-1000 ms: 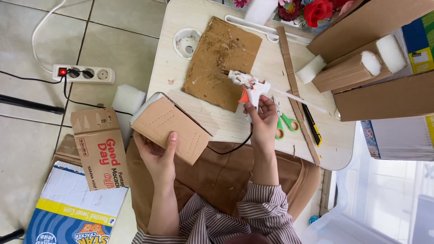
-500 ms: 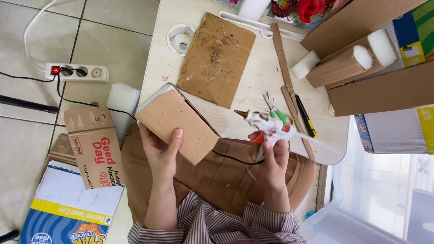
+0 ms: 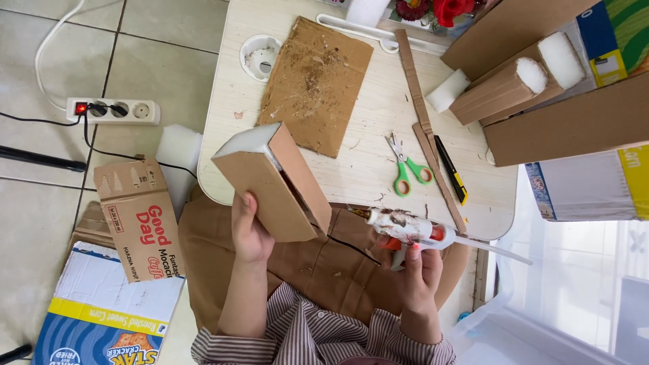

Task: Assembling a cardboard box with foam inserts using a hot glue gun and scissors.

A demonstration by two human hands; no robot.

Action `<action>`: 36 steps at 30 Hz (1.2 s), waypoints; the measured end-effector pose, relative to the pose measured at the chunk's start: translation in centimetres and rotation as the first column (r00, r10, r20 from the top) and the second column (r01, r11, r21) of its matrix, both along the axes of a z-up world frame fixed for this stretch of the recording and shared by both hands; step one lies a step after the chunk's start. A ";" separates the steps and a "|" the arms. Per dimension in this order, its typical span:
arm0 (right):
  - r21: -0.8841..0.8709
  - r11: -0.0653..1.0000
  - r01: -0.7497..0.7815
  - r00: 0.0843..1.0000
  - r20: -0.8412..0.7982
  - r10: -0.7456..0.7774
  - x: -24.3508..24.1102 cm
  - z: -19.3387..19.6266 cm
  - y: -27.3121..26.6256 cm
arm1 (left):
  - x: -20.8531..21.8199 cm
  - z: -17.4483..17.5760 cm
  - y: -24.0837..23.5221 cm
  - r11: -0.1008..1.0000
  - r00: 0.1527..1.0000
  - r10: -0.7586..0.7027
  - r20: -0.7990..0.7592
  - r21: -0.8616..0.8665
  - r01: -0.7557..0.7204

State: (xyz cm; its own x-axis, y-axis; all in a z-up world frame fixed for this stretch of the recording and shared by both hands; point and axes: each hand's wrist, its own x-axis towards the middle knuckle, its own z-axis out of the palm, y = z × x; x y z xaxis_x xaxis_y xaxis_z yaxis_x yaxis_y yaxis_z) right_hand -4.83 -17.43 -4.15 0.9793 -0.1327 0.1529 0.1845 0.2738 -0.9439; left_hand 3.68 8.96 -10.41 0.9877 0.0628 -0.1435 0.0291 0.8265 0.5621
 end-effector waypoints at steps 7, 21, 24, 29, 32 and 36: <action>0.069 0.996 -0.061 0.998 0.015 0.060 -3.0 0.2 1.7 | 1.3 -1.1 -1.8 0.974 0.993 -0.058 -0.107 -0.223 0.033; -0.192 0.978 0.085 0.984 0.173 -0.052 -6.5 -1.7 2.9 | 3.4 2.7 -7.4 0.815 0.983 -0.179 0.041 -0.553 0.172; -0.495 0.844 0.207 0.973 0.191 -0.126 -8.8 -4.3 2.3 | 3.5 1.4 -7.7 0.669 0.942 -0.220 0.252 -0.664 0.334; -0.182 0.974 0.135 0.991 0.050 -0.128 -7.8 -3.1 5.4 | 3.0 0.2 -9.0 0.713 0.950 -0.202 0.239 -0.628 0.310; -0.057 0.989 0.134 0.990 -0.035 -0.136 -6.6 -1.5 7.1 | 2.6 -0.3 -9.9 0.720 0.958 -0.206 0.198 -0.632 0.286; 0.187 0.975 0.120 0.988 -0.123 -0.098 -5.8 -1.1 8.2 | 1.9 -0.5 -10.8 0.708 0.953 -0.210 0.219 -0.638 0.302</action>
State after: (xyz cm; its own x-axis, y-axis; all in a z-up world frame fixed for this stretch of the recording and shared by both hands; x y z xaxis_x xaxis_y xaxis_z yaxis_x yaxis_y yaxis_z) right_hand -10.66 -9.23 -5.22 0.9666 -0.2562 0.0041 0.1197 0.4374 -0.8913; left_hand 5.60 -1.83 -10.91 0.9632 -0.2594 0.0700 0.2657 0.9582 -0.1056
